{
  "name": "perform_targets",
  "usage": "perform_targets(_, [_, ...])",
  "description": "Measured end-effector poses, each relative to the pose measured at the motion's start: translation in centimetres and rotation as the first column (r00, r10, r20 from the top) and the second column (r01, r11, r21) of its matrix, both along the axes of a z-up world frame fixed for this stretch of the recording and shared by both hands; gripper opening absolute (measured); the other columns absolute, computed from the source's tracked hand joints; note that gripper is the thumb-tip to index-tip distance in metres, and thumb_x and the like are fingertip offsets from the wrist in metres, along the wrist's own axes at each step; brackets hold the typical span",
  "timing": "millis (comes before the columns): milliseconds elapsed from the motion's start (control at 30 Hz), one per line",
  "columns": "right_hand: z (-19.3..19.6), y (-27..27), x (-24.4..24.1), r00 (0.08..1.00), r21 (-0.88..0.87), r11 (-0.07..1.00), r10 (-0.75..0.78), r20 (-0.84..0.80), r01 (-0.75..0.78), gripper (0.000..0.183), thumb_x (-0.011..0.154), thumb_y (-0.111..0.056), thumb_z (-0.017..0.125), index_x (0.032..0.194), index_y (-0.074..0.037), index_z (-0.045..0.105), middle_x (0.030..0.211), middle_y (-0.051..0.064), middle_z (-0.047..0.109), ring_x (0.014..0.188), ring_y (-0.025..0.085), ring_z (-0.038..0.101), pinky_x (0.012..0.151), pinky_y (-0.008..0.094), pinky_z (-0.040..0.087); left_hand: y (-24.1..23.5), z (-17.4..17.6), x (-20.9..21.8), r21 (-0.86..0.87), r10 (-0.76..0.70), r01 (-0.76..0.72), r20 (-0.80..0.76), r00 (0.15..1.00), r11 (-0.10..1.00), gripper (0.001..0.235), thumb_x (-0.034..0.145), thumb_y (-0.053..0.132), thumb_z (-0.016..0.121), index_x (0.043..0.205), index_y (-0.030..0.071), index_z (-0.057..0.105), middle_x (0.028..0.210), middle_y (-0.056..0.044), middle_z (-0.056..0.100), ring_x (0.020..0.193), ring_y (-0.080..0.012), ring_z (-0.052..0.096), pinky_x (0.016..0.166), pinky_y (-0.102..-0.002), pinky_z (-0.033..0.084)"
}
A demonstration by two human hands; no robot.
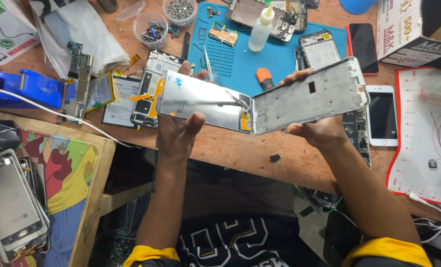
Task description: The person uses a prying tool to separate the screen assembly from the phone's metal frame. After opening the device, they use a small screwdriver to remove screws from the internal metal bracket. The phone is held and rotated as needed during the process.
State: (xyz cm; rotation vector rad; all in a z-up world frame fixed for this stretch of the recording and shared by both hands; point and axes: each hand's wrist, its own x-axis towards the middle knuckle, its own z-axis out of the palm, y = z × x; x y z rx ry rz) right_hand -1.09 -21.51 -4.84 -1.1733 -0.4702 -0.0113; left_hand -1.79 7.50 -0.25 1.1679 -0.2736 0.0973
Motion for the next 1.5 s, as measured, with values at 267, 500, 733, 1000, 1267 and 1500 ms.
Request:
perform_targets(267, [0.6,0.4,-0.7,0.984,-0.084,0.995,-0.045,0.171,0.061,0.091,0.083,-0.03,0.096,0.151,-0.014,0.039,0.142,0.009,0.049,0.135,0.023,0.05,0.121,0.044,0.047,-0.3,-0.1,-2.2,0.429,0.169,-0.065,-0.21,0.963,0.901,0.068,0.093,0.039,0.075,0.137,-0.011,0.059,0.12,-0.019,0.073,0.117,-0.025,0.069,0.106,-0.034,0.051])
perform_targets(500, [0.5,0.7,-0.9,0.99,-0.053,0.997,-0.053,0.132,0.06,0.085,0.08,-0.032,0.095,0.144,-0.011,0.043,0.138,0.009,0.053,0.132,0.023,0.054,0.123,0.048,0.051,-0.8,1.1,-3.1,0.336,0.188,-0.126,-0.16,0.969,0.933,0.064,0.096,0.016,0.072,0.152,-0.003,0.049,0.111,-0.018,0.069,0.095,-0.0165,0.062,0.089,-0.028,0.052])
perform_targets(733, [0.6,0.5,-0.7,0.998,0.193,0.979,0.067,-0.009,-0.064,0.09,0.08,-0.03,0.097,0.146,-0.006,0.042,0.137,0.011,0.055,0.136,0.025,0.055,0.122,0.047,0.049,-0.7,-0.3,-3.4,0.325,0.181,-0.18,0.026,0.983,0.928,0.042,0.099,0.01,0.072,0.136,-0.006,0.059,0.137,-0.012,0.062,0.124,-0.0167,0.064,0.11,-0.033,0.053])
perform_targets(1000, [1.8,0.6,-0.2,0.943,0.449,0.864,0.311,-0.116,-0.23,0.09,0.084,-0.026,0.077,0.157,0.004,0.034,0.125,0.021,0.061,0.126,0.037,0.062,0.115,0.059,0.052,0.0,-0.6,-3.8,0.243,0.161,-0.124,-0.14,0.977,0.962,0.031,0.098,0.011,0.074,0.117,-0.008,0.059,0.108,-0.014,0.072,0.102,-0.0181,0.07,0.095,-0.031,0.056])
perform_targets(1267, [1.3,0.3,-0.9,0.892,0.483,0.829,0.412,-0.184,-0.283,0.092,0.092,-0.038,0.07,0.159,0.011,0.028,0.118,0.024,0.059,0.114,0.035,0.061,0.101,0.05,0.055,0.1,1.4,-3.8,0.213,0.103,-0.08,-0.101,0.99,0.974,0.038,0.098,0.008,0.068,0.128,-0.007,0.05,0.117,-0.017,0.068,0.11,-0.0196,0.068,0.102,-0.034,0.055])
perform_targets(1500, [0.6,-0.7,-0.8,0.904,0.405,0.881,0.358,-0.234,-0.244,0.11,0.092,-0.054,0.075,0.164,0.014,0.026,0.128,0.025,0.059,0.118,0.036,0.063,0.103,0.043,0.055,3.2,2.9,-5.1,0.419,0.209,-0.205,0.036,0.977,0.884,0.033,0.103,0.009,0.064,0.131,-0.005,0.052,0.118,-0.012,0.068,0.107,-0.015,0.066,0.097,-0.03,0.053])
